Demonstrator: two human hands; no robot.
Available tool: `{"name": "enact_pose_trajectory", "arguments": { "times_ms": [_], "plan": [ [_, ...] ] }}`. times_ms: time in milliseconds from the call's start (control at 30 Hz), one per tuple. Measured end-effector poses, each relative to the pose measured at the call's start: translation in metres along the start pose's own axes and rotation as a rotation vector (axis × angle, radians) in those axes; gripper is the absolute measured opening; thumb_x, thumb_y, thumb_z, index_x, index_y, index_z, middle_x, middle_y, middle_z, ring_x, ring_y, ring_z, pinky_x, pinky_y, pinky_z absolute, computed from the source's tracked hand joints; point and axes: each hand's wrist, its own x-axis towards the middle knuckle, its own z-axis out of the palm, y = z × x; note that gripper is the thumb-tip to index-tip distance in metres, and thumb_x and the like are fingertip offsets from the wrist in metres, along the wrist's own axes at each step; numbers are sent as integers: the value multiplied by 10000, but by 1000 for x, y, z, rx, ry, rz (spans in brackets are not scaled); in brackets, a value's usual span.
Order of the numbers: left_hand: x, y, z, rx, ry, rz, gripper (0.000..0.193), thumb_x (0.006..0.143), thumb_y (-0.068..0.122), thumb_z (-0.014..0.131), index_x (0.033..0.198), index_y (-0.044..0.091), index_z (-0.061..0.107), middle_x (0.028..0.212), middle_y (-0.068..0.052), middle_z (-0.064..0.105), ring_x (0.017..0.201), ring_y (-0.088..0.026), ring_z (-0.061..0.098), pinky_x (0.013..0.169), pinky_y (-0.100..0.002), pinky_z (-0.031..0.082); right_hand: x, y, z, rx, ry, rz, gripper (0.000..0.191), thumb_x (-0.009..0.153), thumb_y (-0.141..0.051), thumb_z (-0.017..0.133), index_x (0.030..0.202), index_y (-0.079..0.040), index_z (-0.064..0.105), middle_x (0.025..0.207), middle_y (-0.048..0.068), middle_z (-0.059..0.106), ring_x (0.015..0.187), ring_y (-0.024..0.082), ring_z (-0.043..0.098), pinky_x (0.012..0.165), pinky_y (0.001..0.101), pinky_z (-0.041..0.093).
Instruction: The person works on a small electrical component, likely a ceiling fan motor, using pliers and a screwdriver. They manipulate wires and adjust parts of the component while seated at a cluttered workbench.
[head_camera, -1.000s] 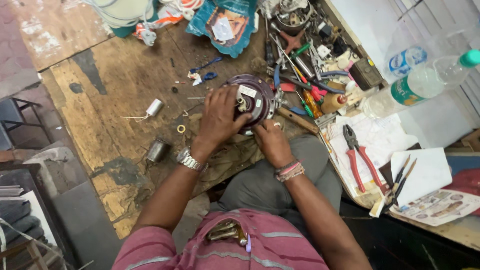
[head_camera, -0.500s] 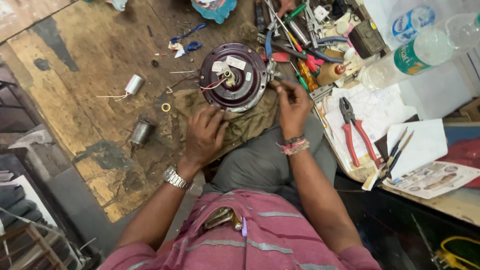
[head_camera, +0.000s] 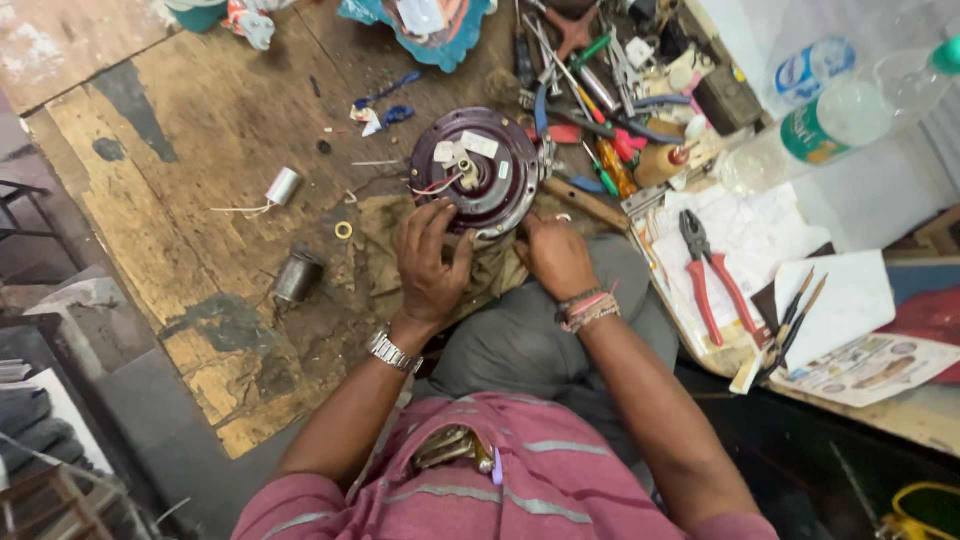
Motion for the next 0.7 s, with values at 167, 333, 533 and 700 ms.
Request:
{"name": "enact_pose_trajectory", "arguments": {
  "times_ms": [167, 333, 533, 700],
  "plan": [
    [7, 1, 11, 60, -22, 165, 275, 951, 114, 781, 1183, 22, 666, 1229, -146, 632, 1181, -343, 585, 1038, -477, 450, -8, 19, 2, 70, 89, 38, 271, 808, -133, 754, 1067, -59, 722, 950, 208, 679, 882, 401, 661, 775, 512, 516],
    [-25, 3, 36, 132, -565, 221, 151, 901, 193, 751, 1009, 88, 741, 777, -106, 681, 803, -308, 667, 735, -483, 497, -9, 28, 5, 265, 217, 169, 214, 848, -180, 797, 949, -18, 700, 856, 197, 664, 797, 390, 652, 715, 496, 507],
    [-59, -9, 78, 252, -637, 10, 176, 845, 267, 697, 857, 93, 725, 631, -166, 675, 572, -341, 689, 540, -473, 532, -17, 22, -9, 381, -24, 116, 179, 798, -157, 759, 906, -33, 687, 844, 155, 687, 781, 334, 692, 693, 458, 539],
    [-57, -13, 67, 234, -847, -5, 221, 864, 272, 665, 715, 124, 733, 688, -179, 693, 662, -359, 710, 582, -483, 555, -16, 11, -1, 26, -30, -118, 134, 829, -113, 710, 952, -59, 716, 902, 197, 664, 852, 397, 662, 743, 508, 527]
  ]
}}
